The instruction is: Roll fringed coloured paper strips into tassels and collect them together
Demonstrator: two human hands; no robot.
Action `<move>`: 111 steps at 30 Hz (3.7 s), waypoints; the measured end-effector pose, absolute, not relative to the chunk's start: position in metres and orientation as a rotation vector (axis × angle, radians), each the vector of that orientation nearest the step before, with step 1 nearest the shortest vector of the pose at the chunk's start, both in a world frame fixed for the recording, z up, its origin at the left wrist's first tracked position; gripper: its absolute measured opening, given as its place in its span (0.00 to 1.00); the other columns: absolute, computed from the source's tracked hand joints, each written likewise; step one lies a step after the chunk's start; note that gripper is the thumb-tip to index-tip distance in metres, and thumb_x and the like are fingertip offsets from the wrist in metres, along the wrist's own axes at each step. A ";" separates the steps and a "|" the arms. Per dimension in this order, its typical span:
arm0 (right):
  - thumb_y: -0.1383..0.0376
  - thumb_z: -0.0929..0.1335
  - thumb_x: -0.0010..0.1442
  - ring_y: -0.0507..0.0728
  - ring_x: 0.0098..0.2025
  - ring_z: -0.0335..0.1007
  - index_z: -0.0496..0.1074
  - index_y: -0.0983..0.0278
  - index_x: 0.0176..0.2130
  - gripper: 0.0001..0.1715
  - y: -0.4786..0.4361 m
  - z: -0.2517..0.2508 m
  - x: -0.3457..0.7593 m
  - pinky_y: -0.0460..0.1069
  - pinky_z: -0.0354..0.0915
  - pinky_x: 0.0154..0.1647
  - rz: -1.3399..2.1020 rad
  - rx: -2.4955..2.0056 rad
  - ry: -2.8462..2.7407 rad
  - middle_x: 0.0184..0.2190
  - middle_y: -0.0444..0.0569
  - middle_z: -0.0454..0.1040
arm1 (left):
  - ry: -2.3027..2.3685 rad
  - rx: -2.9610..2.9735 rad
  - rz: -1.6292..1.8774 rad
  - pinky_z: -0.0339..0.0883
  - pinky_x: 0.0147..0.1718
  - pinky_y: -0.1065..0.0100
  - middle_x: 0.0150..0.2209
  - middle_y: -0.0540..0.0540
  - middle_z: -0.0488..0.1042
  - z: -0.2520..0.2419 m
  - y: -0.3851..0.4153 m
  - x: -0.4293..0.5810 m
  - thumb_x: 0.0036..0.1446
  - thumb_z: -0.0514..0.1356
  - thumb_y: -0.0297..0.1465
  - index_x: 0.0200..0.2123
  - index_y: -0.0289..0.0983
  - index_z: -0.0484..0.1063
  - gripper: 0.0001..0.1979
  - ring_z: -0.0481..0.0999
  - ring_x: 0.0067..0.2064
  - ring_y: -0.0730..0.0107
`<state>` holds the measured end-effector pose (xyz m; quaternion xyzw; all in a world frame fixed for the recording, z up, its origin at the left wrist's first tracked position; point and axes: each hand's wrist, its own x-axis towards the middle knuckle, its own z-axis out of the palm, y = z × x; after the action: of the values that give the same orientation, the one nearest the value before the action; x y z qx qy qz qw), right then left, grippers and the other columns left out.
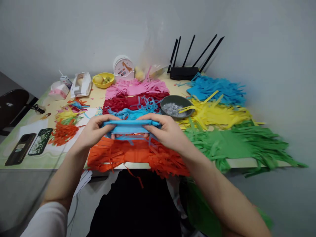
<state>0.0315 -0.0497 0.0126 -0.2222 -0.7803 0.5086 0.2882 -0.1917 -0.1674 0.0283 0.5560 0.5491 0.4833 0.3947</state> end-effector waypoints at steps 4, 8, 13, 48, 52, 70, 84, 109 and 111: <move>0.64 0.71 0.59 0.51 0.24 0.71 0.80 0.61 0.39 0.07 -0.058 -0.006 0.030 0.47 0.67 0.30 1.542 -0.535 -1.818 0.27 0.44 0.77 | 1.292 1.362 1.350 0.71 0.29 0.71 0.24 0.48 0.76 0.017 -0.173 -0.194 0.58 0.63 0.30 0.38 0.35 0.81 0.08 0.77 0.27 0.71; 0.64 0.71 0.60 0.51 0.24 0.70 0.78 0.60 0.35 0.03 -0.057 -0.015 0.030 0.45 0.63 0.28 1.653 -0.443 -1.700 0.23 0.42 0.74 | 1.210 1.389 1.366 0.70 0.31 0.70 0.29 0.46 0.78 0.013 -0.176 -0.199 0.55 0.62 0.24 0.34 0.37 0.83 0.09 0.76 0.28 0.72; 0.61 0.69 0.60 0.53 0.28 0.70 0.77 0.62 0.34 0.08 -0.053 -0.011 0.033 0.47 0.63 0.31 1.476 -0.352 -1.858 0.27 0.44 0.75 | 1.266 1.575 1.311 0.69 0.37 0.66 0.33 0.44 0.78 0.021 -0.180 -0.199 0.57 0.63 0.31 0.34 0.36 0.82 0.07 0.76 0.36 0.66; 0.62 0.69 0.59 0.56 0.30 0.74 0.78 0.60 0.30 0.08 -0.074 -0.004 0.028 0.52 0.70 0.38 1.171 -0.580 -1.885 0.24 0.46 0.77 | 1.448 1.490 1.415 0.69 0.35 0.70 0.27 0.47 0.77 0.010 -0.182 -0.186 0.58 0.65 0.35 0.27 0.35 0.76 0.11 0.76 0.32 0.69; 0.64 0.70 0.60 0.58 0.38 0.77 0.78 0.59 0.40 0.08 -0.079 0.000 0.029 0.52 0.70 0.40 0.955 -0.708 -1.995 0.39 0.49 0.81 | 1.710 1.668 1.387 0.69 0.36 0.71 0.37 0.46 0.80 0.013 -0.183 -0.179 0.59 0.65 0.34 0.38 0.37 0.75 0.08 0.78 0.36 0.68; 0.60 0.76 0.52 0.54 0.26 0.77 0.83 0.59 0.34 0.07 -0.074 -0.011 0.024 0.49 0.76 0.31 1.605 -0.670 -1.569 0.27 0.46 0.81 | 1.277 1.110 1.448 0.76 0.34 0.67 0.30 0.44 0.83 0.004 -0.178 -0.182 0.54 0.68 0.31 0.37 0.35 0.83 0.08 0.81 0.30 0.68; 0.71 0.68 0.54 0.54 0.29 0.78 0.81 0.58 0.29 0.12 -0.071 -0.005 0.028 0.49 0.74 0.33 1.221 -0.451 -1.910 0.27 0.46 0.81 | 1.374 1.709 1.194 0.71 0.52 0.61 0.46 0.43 0.82 0.015 -0.191 -0.195 0.53 0.59 0.21 0.31 0.39 0.83 0.12 0.81 0.48 0.60; 0.56 0.78 0.51 0.48 0.22 0.71 0.79 0.65 0.34 0.16 -0.069 -0.015 0.004 0.42 0.62 0.22 2.342 -0.431 -1.676 0.23 0.45 0.80 | 1.624 3.104 1.155 0.54 0.67 0.47 0.47 0.47 0.83 -0.004 -0.184 -0.191 0.64 0.59 0.23 0.50 0.42 0.75 0.13 0.79 0.54 0.64; 0.58 0.79 0.50 0.49 0.24 0.73 0.79 0.64 0.34 0.14 -0.079 -0.016 0.001 0.43 0.66 0.27 2.317 -0.405 -1.564 0.22 0.44 0.80 | 1.706 2.955 1.305 0.55 0.66 0.47 0.43 0.48 0.84 -0.010 -0.186 -0.188 0.62 0.61 0.22 0.49 0.42 0.75 0.14 0.80 0.52 0.63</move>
<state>0.0008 -0.0791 -0.0157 -0.1414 -0.5467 0.8101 0.1578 -0.1882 -0.1860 -0.0104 0.7826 0.4518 0.3455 -0.2531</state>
